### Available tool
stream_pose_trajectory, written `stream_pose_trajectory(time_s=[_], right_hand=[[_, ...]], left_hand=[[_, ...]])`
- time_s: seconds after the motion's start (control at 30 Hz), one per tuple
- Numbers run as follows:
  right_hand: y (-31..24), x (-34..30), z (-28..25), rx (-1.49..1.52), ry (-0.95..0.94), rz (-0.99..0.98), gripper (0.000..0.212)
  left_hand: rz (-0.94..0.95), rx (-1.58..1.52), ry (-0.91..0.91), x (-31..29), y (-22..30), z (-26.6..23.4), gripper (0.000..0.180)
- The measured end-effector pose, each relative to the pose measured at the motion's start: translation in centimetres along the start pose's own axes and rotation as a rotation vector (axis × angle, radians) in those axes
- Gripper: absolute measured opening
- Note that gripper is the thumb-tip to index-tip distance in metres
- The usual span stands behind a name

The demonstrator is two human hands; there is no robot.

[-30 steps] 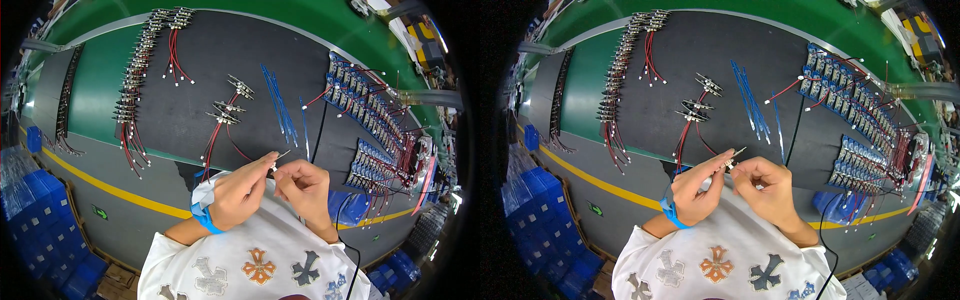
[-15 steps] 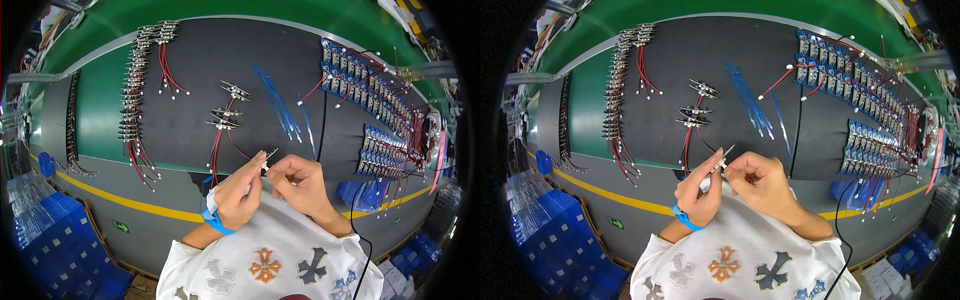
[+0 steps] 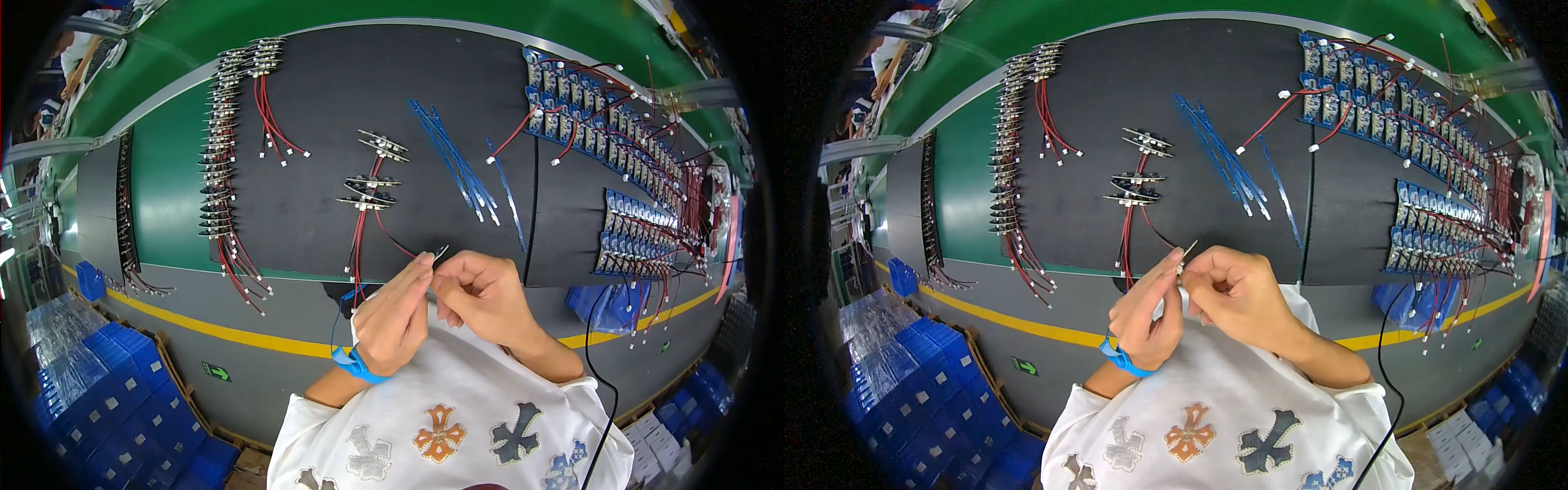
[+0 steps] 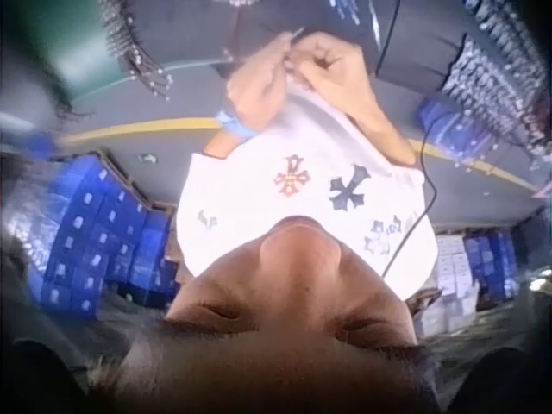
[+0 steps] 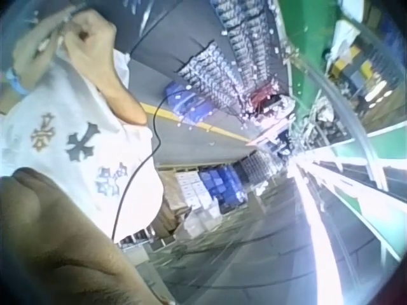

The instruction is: The person arranges and assembles circuit boards with wires by hand on an electronics production line.

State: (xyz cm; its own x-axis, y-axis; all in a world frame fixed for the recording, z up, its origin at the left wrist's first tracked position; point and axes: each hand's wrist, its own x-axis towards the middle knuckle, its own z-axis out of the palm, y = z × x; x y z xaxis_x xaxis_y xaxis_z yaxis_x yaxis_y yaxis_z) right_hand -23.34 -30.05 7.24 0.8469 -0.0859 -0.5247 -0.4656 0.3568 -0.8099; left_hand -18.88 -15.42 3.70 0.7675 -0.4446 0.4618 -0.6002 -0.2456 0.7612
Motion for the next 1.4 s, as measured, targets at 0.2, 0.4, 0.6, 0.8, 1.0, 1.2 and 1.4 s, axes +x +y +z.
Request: stream_pose_trajectory(time_s=[0.2, 0.4, 0.6, 0.8, 1.0, 1.2, 1.4], right_hand=[[0.5, 0.3, -0.5, -0.154, -0.068, -0.11, 0.008], [-0.8, 2.9, -0.1, -0.515, 0.207, -0.691, 0.029], [-0.8, 5.7, 0.6, -0.497, -0.052, -0.736, 0.018], [0.4, 6.9, 1.8, -0.409, 0.058, -0.663, 0.012], [1.3, 6.5, 2.1, -0.564, 0.183, -0.721, 0.015], [0.6, 6.7, 2.5, -1.009, 0.238, -0.879, 0.012], [-0.4, 8.8, 3.8, -1.044, 0.077, -0.963, 0.006]], left_hand=[[-0.239, -0.228, 0.085, -0.5, -0.5, -0.2, 0.025], [-0.29, -0.396, 0.179, 0.5, -1.5, -1.8, 0.032], [-0.364, -0.553, 0.035, 2.3, -3.4, -3.7, 0.035], [-0.633, -0.578, 0.178, 2.3, -4.2, -6.1, 0.036], [-0.673, -0.272, -0.017, 0.3, -3.6, -4.9, 0.041], [-0.673, -0.341, -0.1, 0.0, -2.5, -3.1, 0.031], [-0.362, 0.303, 0.115, 0.8, -3.7, -2.4, 0.007]])
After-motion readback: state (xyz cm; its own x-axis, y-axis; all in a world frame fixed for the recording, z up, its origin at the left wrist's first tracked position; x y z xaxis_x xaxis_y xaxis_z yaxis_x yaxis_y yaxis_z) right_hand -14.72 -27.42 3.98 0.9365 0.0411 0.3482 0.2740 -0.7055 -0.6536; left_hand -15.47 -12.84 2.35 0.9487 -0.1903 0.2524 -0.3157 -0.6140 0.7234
